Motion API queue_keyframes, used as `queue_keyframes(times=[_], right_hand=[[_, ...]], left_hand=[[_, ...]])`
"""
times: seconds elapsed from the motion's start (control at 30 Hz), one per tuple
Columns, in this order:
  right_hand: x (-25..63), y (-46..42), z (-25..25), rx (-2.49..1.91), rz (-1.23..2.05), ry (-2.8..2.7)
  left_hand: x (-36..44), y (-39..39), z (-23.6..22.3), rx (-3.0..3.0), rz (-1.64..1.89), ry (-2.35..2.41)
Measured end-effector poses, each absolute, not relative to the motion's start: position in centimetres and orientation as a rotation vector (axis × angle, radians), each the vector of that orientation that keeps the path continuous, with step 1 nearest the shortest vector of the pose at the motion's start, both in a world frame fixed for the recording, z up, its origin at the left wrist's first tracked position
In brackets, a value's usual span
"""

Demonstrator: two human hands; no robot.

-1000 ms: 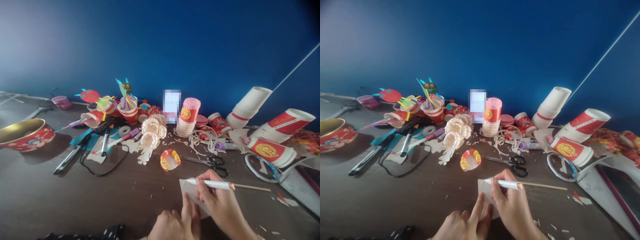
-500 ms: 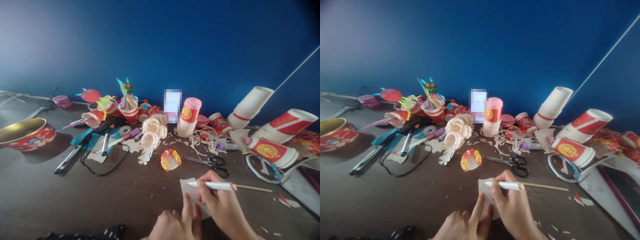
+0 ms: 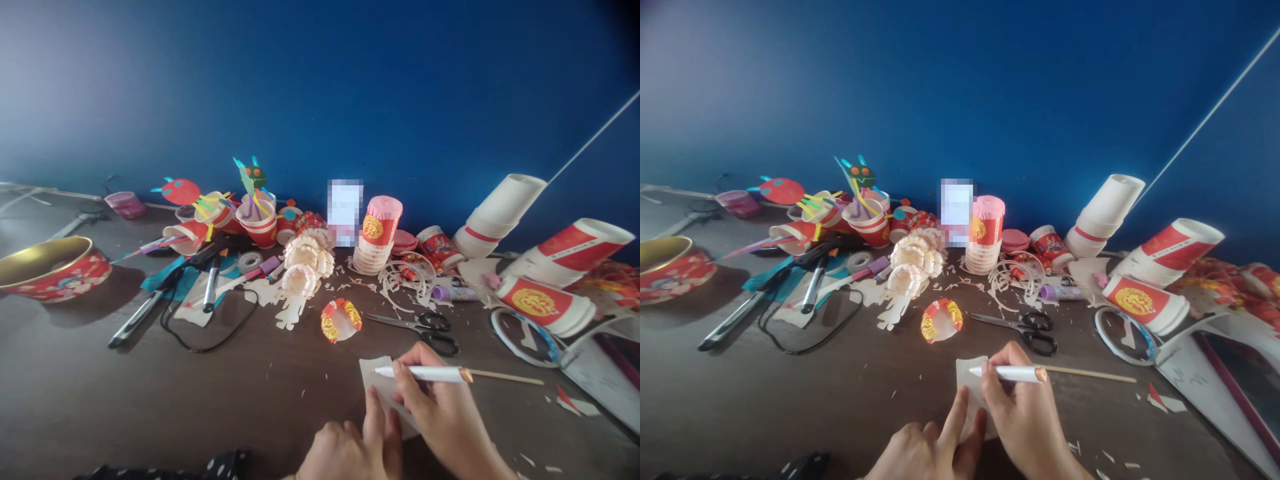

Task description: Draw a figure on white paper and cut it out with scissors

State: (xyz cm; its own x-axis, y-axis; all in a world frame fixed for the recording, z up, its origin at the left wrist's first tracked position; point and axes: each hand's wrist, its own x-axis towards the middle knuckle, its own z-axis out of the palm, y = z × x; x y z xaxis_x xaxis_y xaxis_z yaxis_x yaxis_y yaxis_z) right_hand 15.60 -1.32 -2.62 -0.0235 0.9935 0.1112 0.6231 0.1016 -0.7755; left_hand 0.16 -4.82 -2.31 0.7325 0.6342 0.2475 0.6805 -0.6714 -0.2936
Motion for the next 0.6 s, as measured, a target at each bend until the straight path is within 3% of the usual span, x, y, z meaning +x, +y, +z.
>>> queue_keyframes(times=[0.6], right_hand=[[15.11,-1.49,-1.75,-1.578,0.720,-1.790]], left_hand=[[0.31,-4.92,-2.97,-2.554,-0.164,-1.006]])
